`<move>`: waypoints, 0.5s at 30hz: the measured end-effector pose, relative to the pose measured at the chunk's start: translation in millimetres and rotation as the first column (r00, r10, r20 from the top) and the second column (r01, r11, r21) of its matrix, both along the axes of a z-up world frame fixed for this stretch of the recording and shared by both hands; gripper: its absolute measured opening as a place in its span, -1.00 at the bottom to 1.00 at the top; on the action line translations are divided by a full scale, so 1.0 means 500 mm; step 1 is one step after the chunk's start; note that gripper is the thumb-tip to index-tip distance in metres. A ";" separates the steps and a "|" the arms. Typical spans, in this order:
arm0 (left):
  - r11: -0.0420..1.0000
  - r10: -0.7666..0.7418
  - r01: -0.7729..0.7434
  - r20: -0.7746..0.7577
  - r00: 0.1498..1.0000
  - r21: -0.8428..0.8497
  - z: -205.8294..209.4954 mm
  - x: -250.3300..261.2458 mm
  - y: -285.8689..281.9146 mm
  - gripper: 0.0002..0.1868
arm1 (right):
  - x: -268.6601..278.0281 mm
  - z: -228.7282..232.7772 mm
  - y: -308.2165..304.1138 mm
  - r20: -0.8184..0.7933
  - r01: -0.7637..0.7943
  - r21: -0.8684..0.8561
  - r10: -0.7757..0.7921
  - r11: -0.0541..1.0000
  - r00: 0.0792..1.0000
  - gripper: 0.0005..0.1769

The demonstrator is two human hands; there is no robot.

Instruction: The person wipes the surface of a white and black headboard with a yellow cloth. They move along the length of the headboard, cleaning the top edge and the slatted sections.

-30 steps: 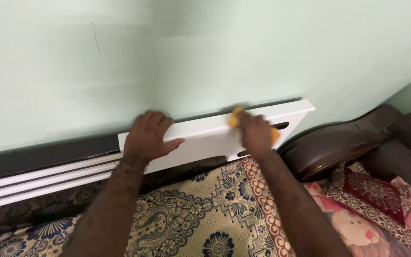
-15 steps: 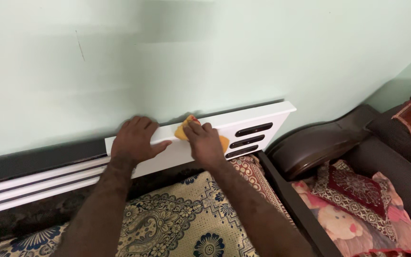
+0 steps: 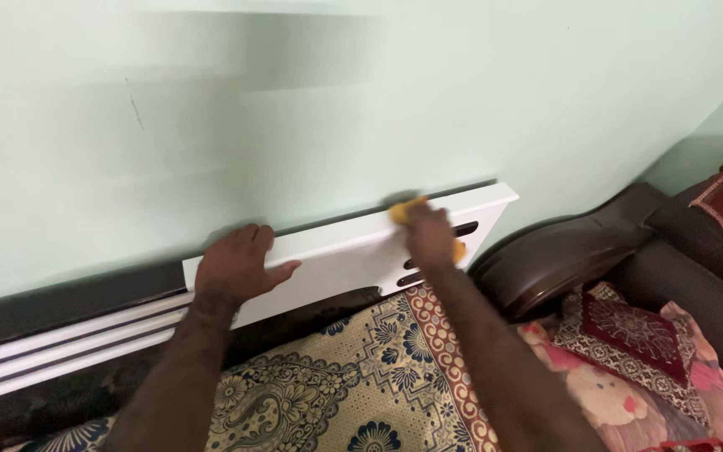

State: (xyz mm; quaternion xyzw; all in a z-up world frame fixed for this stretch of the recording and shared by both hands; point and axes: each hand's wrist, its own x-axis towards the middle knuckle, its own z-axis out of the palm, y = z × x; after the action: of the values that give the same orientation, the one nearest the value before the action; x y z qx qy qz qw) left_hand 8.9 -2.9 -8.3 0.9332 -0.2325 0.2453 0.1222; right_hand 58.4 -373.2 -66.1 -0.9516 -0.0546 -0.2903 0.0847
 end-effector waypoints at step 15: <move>0.993 -0.053 0.067 0.144 0.988 -0.093 -0.007 -0.003 0.009 -0.39 | -0.047 0.062 0.192 -0.088 -0.297 -0.196 0.285 0.935 0.955 -0.62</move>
State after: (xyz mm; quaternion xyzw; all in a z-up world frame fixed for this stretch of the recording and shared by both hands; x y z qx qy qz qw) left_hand 7.2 1.5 -11.7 0.8990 -0.2564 0.3180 0.1580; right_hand 34.9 -277.2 -34.9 -0.9447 -0.2221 -0.2394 0.0290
